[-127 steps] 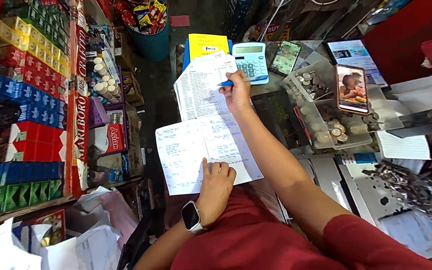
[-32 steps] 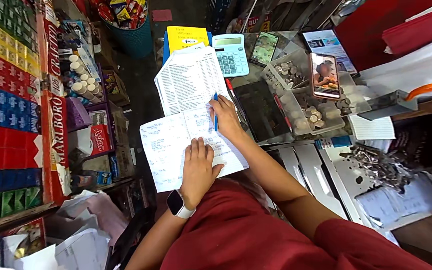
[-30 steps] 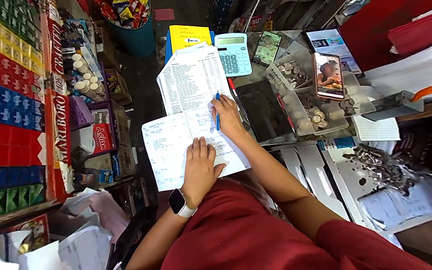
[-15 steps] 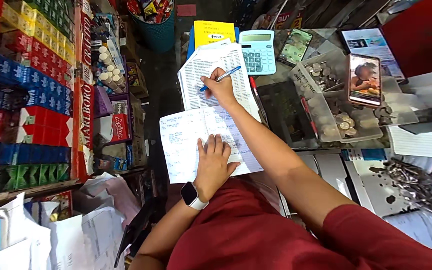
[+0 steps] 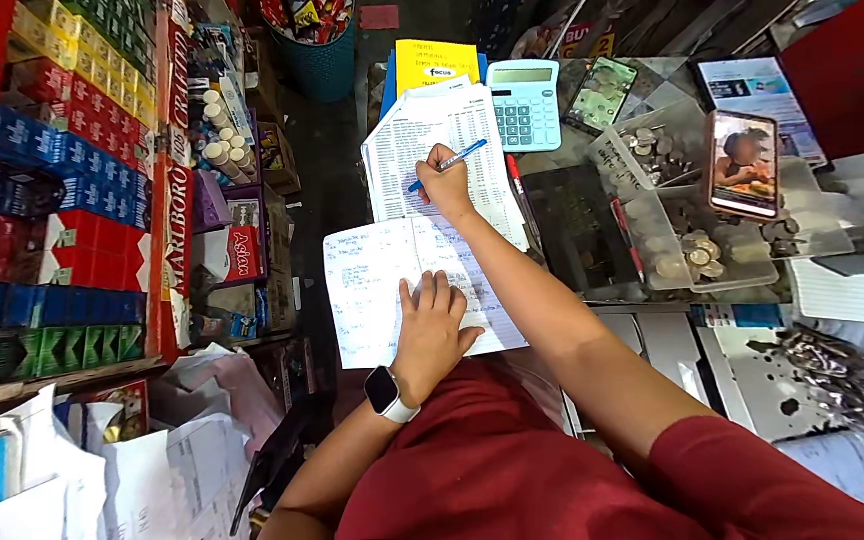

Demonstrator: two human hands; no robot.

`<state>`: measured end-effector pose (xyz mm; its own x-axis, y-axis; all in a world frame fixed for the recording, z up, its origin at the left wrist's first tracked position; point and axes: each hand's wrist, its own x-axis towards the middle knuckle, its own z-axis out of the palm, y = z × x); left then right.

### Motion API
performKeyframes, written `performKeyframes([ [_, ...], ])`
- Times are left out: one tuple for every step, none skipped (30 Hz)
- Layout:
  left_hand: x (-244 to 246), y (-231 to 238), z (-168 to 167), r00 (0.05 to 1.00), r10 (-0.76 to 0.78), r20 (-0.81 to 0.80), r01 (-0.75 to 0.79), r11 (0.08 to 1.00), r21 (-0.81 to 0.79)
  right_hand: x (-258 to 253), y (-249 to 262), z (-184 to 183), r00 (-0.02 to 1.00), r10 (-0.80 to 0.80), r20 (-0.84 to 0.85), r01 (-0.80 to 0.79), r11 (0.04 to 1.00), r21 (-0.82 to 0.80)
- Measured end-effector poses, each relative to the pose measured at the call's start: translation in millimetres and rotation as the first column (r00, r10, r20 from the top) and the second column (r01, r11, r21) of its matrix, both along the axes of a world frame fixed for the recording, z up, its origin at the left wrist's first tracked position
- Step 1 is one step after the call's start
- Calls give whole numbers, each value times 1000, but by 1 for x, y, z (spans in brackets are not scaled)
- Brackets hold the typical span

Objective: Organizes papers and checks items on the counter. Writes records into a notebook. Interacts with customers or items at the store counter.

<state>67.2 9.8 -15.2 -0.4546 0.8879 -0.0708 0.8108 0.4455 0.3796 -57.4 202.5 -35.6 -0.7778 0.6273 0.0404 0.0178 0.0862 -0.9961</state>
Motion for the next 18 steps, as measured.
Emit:
performKeyframes([
  [0,0,0,1000,-2,-2,2,1000,-3,0,0,0,1000,8,10,-9,1000,11],
  [0,0,1,1000,-2,0,2,1000,-8,0,-1,-1,1000,20,19,-21,999,28],
  [0,0,1,1000,-2,-5,2,1000,-5,0,-1,-1,999,31,28,-33,998,47],
  [0,0,0,1000,-2,-14,2,1000,1,0,-2,-2,999,37,35,-39,997,60],
  [0,0,0,1000,-3,-20,3,1000,5,0,-2,-2,999,34,34,-36,997,62],
  [0,0,0,1000,-3,-19,3,1000,6,0,-1,-1,999,28,31,-30,998,52],
  [0,0,0,1000,-2,-18,2,1000,8,0,0,0,999,24,22,-25,999,24],
  [0,-1,-1,1000,-3,-16,3,1000,8,0,2,2,1000,22,7,-22,999,-26],
  [0,-1,-1,1000,-4,-14,4,1000,5,0,4,5,1000,19,-17,-20,996,-89],
  [0,0,-1,1000,-3,-10,3,1000,1,0,6,9,999,12,-41,-18,988,-151],
  [0,0,-1,1000,-2,-7,2,1000,2,0,9,12,998,4,-69,-17,981,-195],
  [0,-1,-1,1000,-1,-7,1,1000,7,1,12,15,995,0,-99,-22,976,-218],
  [0,-1,-1,1000,-1,-11,1,1000,11,3,14,18,992,3,-126,-30,976,-218],
  [0,-1,0,1000,-1,-11,1,1000,11,6,18,21,989,15,-145,-44,980,-195],
  [0,0,0,1000,0,-8,0,1000,10,10,21,24,988,35,-150,-58,987,-151],
  [0,0,1,1000,1,-5,-1,1000,10,16,24,26,988,56,-141,-69,994,-88],
  [0,-1,1,1000,1,-2,-1,1000,8,22,25,27,990,86,-113,-87,996,-7],
  [0,-1,1,1000,0,2,0,1000,3,30,25,28,990,117,-77,-110,989,95],
])
